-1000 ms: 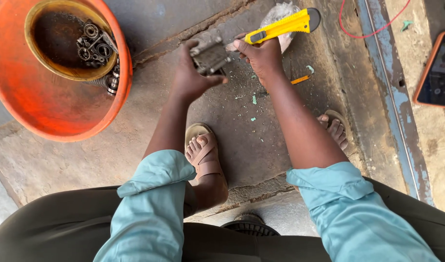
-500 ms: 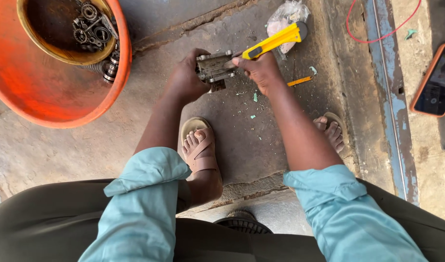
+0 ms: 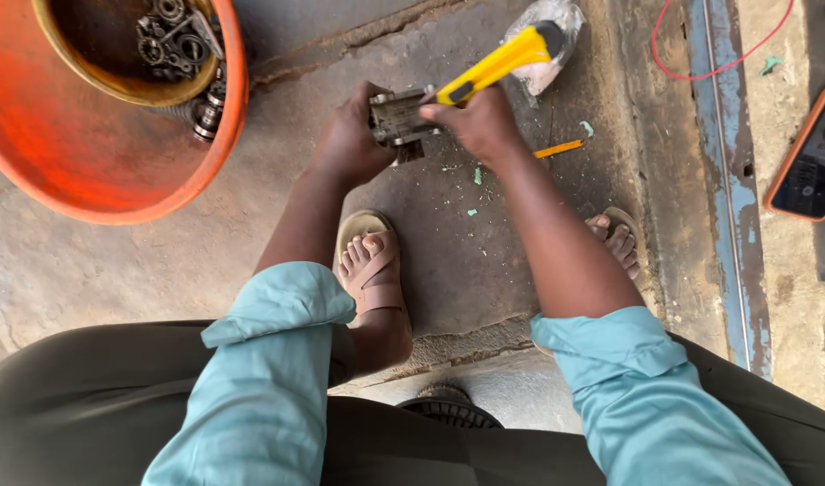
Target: Scraping residue from a motorcycle engine cylinder head component using a scraper tool.
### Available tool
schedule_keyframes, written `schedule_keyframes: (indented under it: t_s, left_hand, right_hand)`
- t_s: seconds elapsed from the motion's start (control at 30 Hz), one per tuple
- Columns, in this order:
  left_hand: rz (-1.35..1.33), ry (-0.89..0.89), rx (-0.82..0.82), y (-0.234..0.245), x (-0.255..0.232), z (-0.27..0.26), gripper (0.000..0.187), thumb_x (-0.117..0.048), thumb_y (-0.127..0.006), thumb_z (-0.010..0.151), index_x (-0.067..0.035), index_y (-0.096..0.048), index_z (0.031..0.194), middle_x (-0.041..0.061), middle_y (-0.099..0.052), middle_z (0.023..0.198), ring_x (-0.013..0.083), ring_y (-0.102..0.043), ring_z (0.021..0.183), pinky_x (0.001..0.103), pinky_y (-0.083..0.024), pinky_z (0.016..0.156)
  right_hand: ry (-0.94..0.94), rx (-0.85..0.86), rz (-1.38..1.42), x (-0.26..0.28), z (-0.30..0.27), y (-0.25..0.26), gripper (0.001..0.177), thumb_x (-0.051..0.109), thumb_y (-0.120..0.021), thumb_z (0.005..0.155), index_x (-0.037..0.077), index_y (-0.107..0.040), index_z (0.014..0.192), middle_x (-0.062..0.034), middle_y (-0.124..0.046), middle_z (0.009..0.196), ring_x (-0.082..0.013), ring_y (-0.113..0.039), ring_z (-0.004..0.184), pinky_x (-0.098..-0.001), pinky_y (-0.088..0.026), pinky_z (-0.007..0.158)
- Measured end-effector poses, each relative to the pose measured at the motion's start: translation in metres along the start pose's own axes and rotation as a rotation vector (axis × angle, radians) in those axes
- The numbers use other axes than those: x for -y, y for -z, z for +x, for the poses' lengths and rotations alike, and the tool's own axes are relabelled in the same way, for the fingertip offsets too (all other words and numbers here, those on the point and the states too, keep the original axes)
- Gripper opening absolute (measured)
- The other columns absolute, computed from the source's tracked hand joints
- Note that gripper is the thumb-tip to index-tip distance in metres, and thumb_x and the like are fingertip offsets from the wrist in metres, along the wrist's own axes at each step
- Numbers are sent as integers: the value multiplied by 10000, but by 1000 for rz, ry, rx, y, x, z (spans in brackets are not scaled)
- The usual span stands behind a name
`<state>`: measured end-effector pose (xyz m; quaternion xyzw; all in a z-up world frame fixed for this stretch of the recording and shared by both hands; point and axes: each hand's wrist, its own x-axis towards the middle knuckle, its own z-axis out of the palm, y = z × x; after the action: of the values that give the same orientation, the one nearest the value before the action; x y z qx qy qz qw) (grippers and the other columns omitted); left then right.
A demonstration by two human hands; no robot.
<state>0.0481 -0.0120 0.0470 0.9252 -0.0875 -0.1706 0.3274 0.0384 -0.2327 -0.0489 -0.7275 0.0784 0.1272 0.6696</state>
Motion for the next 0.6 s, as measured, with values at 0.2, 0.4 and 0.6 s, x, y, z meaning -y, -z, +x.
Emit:
schedule_keyframes:
  t_s: [0.2,0.4,0.6]
  left_hand:
    - [10,9,28,-2,2,7,613,-177,-900,729,-92,-549,1225,190,-730,1088,354,-731,1004,444,-585,865]
    - [-2,33,10,1,0,4,628,-179,-900,723,-92,-541,1231,180,-738,1066,330,-744,980,445,-595,835]
    - [-8,56,14,4,-1,2,620,-175,-887,724,-95,-545,1234,173,-748,1041,326,-753,970,438,-591,841]
  right_hand:
    - [7,-56,32,2,-2,1,237,190,-875,855,73,-759,1026,-22,-773,982,-121,-717,888,-287,-593,836]
    - [-63,-84,42,-6,-1,-3,227,200,-863,870,110,-762,1051,-39,-747,964,-126,-679,840,-289,-573,794]
    - [47,-84,228,-1,-11,-17,224,179,-860,873,83,-764,1051,-20,-751,972,-113,-695,893,-267,-566,847]
